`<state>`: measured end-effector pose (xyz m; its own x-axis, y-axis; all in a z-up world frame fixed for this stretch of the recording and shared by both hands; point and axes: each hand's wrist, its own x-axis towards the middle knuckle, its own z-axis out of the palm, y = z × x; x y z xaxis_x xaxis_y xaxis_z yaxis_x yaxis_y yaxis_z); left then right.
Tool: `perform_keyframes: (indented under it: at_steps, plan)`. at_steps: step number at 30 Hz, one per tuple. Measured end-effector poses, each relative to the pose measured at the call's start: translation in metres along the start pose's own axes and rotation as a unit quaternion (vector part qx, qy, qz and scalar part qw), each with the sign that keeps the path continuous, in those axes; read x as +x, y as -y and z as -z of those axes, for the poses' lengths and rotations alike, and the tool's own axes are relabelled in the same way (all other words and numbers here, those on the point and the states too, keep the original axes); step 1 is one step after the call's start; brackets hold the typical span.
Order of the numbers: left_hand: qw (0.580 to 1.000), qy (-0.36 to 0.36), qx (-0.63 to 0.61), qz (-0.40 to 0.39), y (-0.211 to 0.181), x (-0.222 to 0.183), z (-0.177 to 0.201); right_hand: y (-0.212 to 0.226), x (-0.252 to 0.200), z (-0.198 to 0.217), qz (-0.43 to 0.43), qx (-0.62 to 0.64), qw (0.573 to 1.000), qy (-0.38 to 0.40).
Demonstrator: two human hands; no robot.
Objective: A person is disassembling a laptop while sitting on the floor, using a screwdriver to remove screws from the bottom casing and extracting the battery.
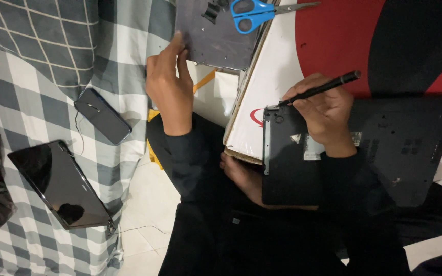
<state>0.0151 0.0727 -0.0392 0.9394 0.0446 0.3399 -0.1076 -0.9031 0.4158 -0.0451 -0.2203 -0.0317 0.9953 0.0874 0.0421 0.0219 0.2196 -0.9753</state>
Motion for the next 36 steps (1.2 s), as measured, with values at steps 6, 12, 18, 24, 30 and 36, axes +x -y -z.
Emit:
perform_keyframes:
  at_steps: [6,12,18,24,30,36]
  plan:
    - [1.000,-0.002,0.001,-0.005,-0.006,0.004,0.005,-0.003,-0.001,0.000,-0.003,0.019,1.000,0.000]
    - [1.000,0.012,-0.016,0.001,-0.003,0.003,0.006,0.004,0.002,-0.002,0.000,-0.001,1.000,0.008]
    - [0.999,0.032,-0.024,-0.009,-0.008,-0.004,0.025,0.011,-0.007,0.017,0.009,0.011,0.997,-0.072]
    - [0.978,0.028,-0.204,-0.026,-0.080,-0.027,0.081,0.064,-0.104,0.101,0.060,-0.159,0.962,-0.211]
    - [0.861,0.424,-0.282,-0.012,-0.110,-0.124,0.091,0.078,-0.256,0.180,0.016,-0.603,0.754,-0.260]
    - [0.859,0.401,-0.313,0.058,-0.126,-0.180,0.098,0.052,-0.312,0.178,-0.055,-0.624,0.741,-0.242]
